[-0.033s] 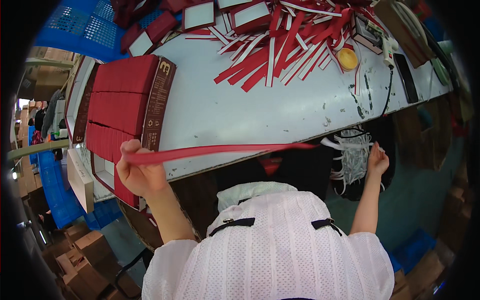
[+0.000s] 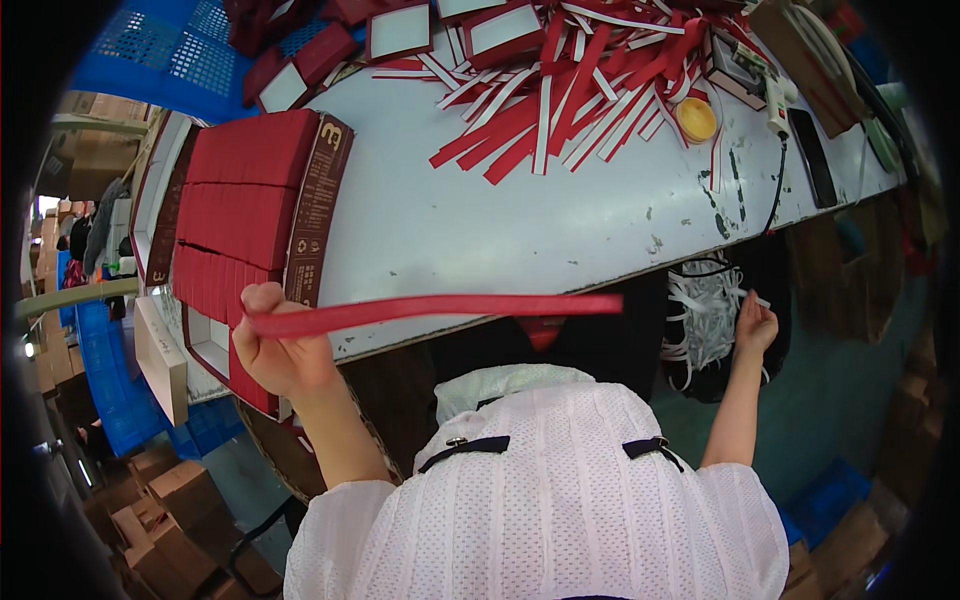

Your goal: The person wraps small red boxes with red ribbons by hand. They pick up a box, thread a ribbon through a slot on the side, and pull it tight to secure it. The person repeats this process for multiple boxes, placing the finished ones into a cardboard box. Towards the end, they handle a plastic-wrapped bundle of white items.

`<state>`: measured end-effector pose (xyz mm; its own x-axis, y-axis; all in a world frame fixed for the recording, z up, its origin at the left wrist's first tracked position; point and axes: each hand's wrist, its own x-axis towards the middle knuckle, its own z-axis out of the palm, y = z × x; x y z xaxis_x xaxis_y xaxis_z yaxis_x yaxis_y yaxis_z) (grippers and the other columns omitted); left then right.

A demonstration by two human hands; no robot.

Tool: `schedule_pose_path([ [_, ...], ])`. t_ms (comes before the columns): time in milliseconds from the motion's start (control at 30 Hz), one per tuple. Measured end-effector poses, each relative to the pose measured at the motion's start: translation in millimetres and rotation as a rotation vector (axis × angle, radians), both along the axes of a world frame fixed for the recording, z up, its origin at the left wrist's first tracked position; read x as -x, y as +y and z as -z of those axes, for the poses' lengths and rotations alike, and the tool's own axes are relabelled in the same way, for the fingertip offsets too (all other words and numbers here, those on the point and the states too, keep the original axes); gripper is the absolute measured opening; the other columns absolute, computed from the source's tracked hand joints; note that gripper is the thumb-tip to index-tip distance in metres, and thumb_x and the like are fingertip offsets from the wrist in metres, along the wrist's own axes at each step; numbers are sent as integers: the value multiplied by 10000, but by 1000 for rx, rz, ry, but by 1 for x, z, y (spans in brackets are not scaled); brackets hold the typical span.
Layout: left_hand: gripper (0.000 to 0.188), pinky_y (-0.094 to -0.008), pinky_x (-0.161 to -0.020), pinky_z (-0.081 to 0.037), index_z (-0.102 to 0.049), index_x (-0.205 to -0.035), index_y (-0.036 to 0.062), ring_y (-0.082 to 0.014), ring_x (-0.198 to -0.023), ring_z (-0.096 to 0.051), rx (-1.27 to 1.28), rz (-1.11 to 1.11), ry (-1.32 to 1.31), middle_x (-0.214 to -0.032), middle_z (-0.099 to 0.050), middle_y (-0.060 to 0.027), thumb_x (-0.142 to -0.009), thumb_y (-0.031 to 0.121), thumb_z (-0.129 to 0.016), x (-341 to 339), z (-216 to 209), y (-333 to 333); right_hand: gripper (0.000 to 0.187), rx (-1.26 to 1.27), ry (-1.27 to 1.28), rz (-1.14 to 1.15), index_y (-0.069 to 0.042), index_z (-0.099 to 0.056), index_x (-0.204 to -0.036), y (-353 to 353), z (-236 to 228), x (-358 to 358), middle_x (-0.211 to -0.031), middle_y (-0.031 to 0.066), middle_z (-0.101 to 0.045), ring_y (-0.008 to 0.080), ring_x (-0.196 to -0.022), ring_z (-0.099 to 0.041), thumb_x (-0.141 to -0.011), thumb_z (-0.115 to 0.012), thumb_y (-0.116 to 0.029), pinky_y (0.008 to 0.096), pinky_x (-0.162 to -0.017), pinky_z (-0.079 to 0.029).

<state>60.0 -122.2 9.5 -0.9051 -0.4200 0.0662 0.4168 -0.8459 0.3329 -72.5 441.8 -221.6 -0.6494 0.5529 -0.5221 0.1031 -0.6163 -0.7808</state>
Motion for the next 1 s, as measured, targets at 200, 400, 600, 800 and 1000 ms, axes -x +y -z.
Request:
schedule_pose_path([
  [200,138,-298,-518,-490,-429,-888,8,-253,-634,-569,415,386,-68,-741,-517,-208,-789,103,-412,32,-28,86,301,-1182,121,-403,3,-494,-1035,-142,-129,-8,-960,114,-536,139,-729,-526,-735,-488,-26,230,-669,-412],
  [400,136,-309,-692,-445,-504,-842,-28,-247,-776,-545,943,595,51,-852,-541,-212,-748,9,-413,77,-32,130,210,-1592,1085,-778,25,-556,-841,-257,-252,-40,-800,122,-582,223,-629,-566,-712,-612,-130,283,-556,-446],
  [600,201,-273,-688,-418,-506,-909,-35,-159,-785,-513,1361,237,157,-932,-524,-119,-724,43,-522,152,8,129,279,-944,967,-709,33,-551,-766,-229,-234,-38,-694,139,-590,192,-552,-551,-822,-499,-235,257,-480,-427],
  [800,200,-286,-667,-426,-520,-930,-5,-207,-742,-545,2236,-878,-102,-865,-547,-110,-759,91,-562,275,75,64,327,-218,992,-925,61,-538,-593,-224,-240,-41,-583,176,-570,194,-452,-537,-826,-439,-146,257,-411,-428],
  [1000,208,-272,-661,-455,-524,-951,10,-176,-804,-575,1340,11,-387,-898,-587,-72,-869,180,-435,245,29,70,241,391,612,-1207,55,-510,-672,-230,-235,-49,-688,181,-568,173,-452,-539,-838,-395,-76,247,-429,-421],
])
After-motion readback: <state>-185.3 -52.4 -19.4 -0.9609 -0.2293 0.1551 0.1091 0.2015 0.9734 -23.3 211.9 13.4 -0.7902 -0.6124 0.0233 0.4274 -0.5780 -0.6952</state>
